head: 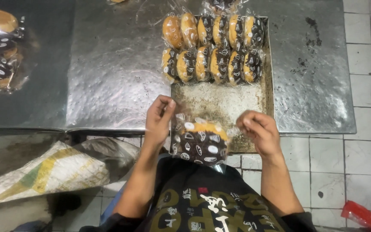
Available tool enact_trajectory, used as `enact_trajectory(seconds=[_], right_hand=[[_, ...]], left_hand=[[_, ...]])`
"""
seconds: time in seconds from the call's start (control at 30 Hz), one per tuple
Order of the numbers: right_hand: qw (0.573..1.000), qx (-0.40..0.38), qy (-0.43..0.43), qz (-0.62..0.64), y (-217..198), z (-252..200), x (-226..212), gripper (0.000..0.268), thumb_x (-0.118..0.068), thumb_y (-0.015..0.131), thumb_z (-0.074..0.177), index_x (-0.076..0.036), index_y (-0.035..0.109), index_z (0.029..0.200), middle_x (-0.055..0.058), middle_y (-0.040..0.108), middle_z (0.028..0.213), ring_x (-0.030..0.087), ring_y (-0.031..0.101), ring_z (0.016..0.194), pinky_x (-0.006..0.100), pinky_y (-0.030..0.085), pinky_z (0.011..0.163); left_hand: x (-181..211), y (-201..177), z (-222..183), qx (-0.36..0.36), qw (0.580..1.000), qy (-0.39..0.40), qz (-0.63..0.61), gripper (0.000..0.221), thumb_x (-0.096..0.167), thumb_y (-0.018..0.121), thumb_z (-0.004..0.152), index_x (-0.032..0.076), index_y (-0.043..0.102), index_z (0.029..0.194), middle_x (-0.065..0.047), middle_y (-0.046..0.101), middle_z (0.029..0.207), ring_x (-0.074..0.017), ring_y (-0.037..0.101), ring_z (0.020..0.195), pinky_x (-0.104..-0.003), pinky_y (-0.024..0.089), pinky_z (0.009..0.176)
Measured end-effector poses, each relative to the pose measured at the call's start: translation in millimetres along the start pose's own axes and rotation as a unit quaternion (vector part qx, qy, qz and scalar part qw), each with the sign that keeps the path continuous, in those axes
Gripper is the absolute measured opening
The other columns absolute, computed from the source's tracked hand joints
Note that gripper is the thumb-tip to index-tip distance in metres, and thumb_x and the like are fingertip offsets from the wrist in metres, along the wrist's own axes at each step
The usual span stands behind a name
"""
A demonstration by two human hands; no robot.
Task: Sealing plastic bags containing bread products using twist ties and placing them onto a tray.
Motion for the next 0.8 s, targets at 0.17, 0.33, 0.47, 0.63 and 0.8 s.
enact_trajectory(seconds=[0.17,0.33,0.47,0.63,0.8], right_hand=[[0.953,0.114,-0.155,-0.234,9,3,-52,0.015,-0.01,0.069,0.096,0.002,0.075,0.088,0.017,0.073,0.079,0.02,0.068,0.071,0.028,0.052,0.073],[0.934,0.161,-0.206,-0.244,-4,-19,-43,0.017,-0.015,0.072,0.094,-0.002,0.064,0.088,0.016,0.065,0.078,0.025,0.061,0.073,0.036,0.05,0.077],[0.976,0.127,0.155,0.089,19,11,31,0.034,-0.017,0.067,0.089,-0.008,0.059,0.121,0.003,0.065,0.107,0.017,0.064,0.098,0.028,0.048,0.086],[0.934,-0.008,0.174,0.312,27,-2,64,0.056,-0.004,0.059,0.083,-0.009,0.056,0.139,0.013,0.071,0.123,0.027,0.071,0.11,0.036,0.056,0.088],[0.978,-0.004,0.074,0.197,5,3,69,0.06,0.001,0.069,0.077,-0.013,0.046,0.131,0.009,0.072,0.119,0.024,0.07,0.106,0.038,0.056,0.094]], left_hand=[[55,10,-7,0.04,0.969,0.184,0.161,0.009,0.005,0.059,0.101,0.001,0.061,0.093,-0.019,0.063,0.107,-0.031,0.063,0.098,-0.042,0.056,0.088],[50,26,-21,0.013,0.983,0.167,0.081,0.007,0.009,0.061,0.098,0.005,0.066,0.095,-0.018,0.064,0.107,-0.0253,0.064,0.09,-0.038,0.055,0.08],[-52,7,0,0.002,0.997,0.04,-0.061,0.01,0.007,0.064,0.098,0.011,0.059,0.106,-0.006,0.071,0.094,-0.0099,0.061,0.079,-0.026,0.048,0.072],[-80,-4,-9,-0.016,0.996,-0.05,-0.068,0.024,0.008,0.069,0.095,0.006,0.057,0.115,-0.014,0.072,0.09,-0.0201,0.063,0.076,-0.031,0.048,0.071],[-57,0,-7,0.016,0.998,-0.058,0.005,0.029,0.004,0.068,0.095,0.003,0.06,0.122,-0.015,0.075,0.105,-0.0202,0.063,0.094,-0.036,0.048,0.085]])
Point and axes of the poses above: each hand's wrist, its own z-axis towards the middle knuckle, its own y-axis out of the palm, x = y × z, the point moved 6 cm from there along z, towards the middle knuckle
